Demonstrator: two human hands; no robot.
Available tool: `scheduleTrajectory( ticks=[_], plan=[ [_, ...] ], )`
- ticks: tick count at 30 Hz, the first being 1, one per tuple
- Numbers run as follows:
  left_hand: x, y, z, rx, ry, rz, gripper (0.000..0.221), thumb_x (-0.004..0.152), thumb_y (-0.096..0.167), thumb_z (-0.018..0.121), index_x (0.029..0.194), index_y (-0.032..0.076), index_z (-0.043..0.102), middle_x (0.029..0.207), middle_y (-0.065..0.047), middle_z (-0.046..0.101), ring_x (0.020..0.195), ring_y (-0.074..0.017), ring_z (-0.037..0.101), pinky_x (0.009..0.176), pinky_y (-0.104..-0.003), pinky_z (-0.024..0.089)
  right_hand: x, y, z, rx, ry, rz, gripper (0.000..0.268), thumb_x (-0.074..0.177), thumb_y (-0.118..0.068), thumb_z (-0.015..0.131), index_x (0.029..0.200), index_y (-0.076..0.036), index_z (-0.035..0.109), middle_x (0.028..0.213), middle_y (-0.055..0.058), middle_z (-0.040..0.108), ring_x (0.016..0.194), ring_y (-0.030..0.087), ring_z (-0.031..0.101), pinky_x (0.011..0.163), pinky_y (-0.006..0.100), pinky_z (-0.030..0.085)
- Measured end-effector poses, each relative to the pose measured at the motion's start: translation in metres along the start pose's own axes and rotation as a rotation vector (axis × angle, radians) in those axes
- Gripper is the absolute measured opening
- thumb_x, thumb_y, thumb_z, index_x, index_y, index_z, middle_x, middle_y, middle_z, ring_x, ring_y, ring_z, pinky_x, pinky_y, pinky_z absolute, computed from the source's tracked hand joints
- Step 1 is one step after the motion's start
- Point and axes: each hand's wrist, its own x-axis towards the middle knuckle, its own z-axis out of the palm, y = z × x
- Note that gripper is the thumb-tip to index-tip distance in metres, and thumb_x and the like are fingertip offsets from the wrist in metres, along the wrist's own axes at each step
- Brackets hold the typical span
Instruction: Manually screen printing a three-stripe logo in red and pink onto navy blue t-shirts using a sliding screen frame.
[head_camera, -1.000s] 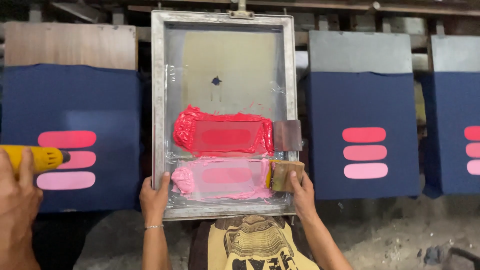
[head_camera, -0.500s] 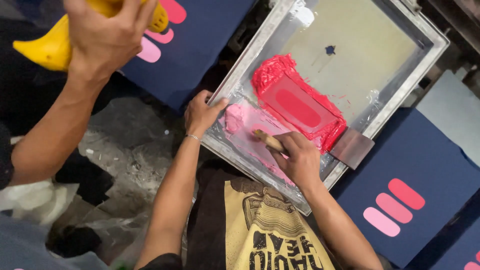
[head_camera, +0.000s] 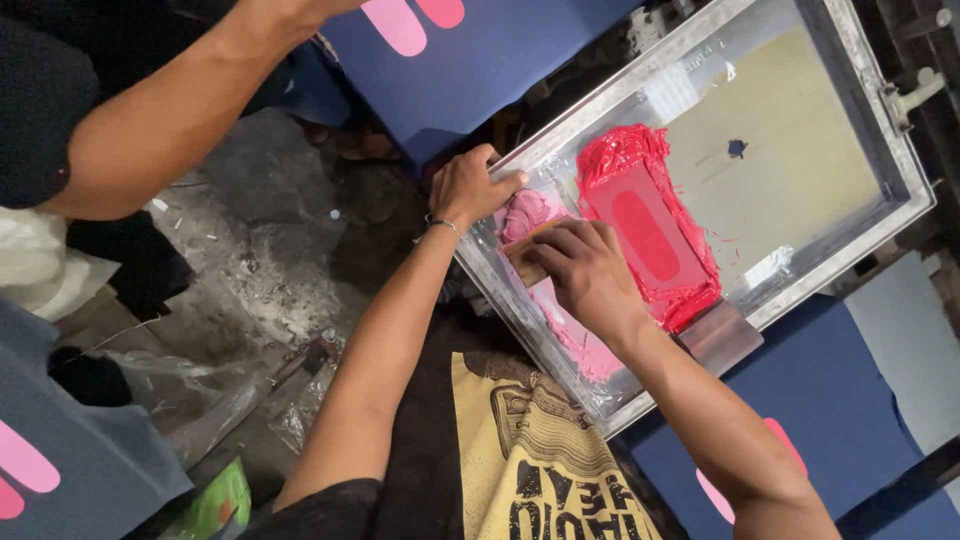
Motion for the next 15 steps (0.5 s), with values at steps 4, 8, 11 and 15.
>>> scheduleTrajectory(
  ticks=[4, 8, 11, 15],
  plan=[
    [0.002, 0.001, -0.003, 0.024, -0.035, -0.033, 0.060, 0.074, 0.067, 0.065, 0.111, 0.021, 0.071, 0.106, -0.004, 0.079, 0.109, -0.0319, 0.072, 0.093, -0.046, 0.055, -0.007, 0.025, 0.035, -0.147, -0.213, 0.000, 0.014, 0.080, -0.019, 0.068, 0.093, -0.024, 0.066, 0.088, -0.005, 0.060, 0.094, 0.021, 0.059, 0.094, 0.042, 0.043],
    [0.003, -0.002, 0.001, 0.021, -0.006, -0.007, 0.056, 0.073, 0.065, 0.067, 0.109, 0.022, 0.072, 0.102, -0.003, 0.079, 0.106, -0.0318, 0.073, 0.090, -0.047, 0.056, -0.010, 0.023, 0.036, -0.220, -0.247, -0.001, 0.006, 0.081, -0.023, 0.067, 0.084, -0.028, 0.064, 0.082, -0.007, 0.054, 0.089, 0.019, 0.055, 0.089, 0.043, 0.040],
    [0.003, 0.003, 0.003, 0.048, 0.024, 0.012, 0.053, 0.076, 0.062, 0.069, 0.107, 0.019, 0.070, 0.099, -0.006, 0.079, 0.099, -0.0338, 0.073, 0.087, -0.048, 0.053, -0.008, 0.016, 0.014, -0.213, -0.303, 0.015, 0.011, 0.081, -0.017, 0.068, 0.080, -0.024, 0.060, 0.080, -0.006, 0.053, 0.084, 0.021, 0.053, 0.081, 0.042, 0.038],
    [0.001, 0.004, 0.002, 0.059, 0.050, 0.029, 0.048, 0.080, 0.059, 0.075, 0.100, 0.016, 0.067, 0.099, -0.009, 0.078, 0.095, -0.0352, 0.071, 0.083, -0.049, 0.051, -0.023, 0.012, 0.003, -0.192, -0.293, 0.049, 0.023, 0.078, -0.004, 0.070, 0.076, -0.020, 0.053, 0.077, -0.005, 0.052, 0.077, 0.022, 0.052, 0.072, 0.040, 0.033]
  ],
)
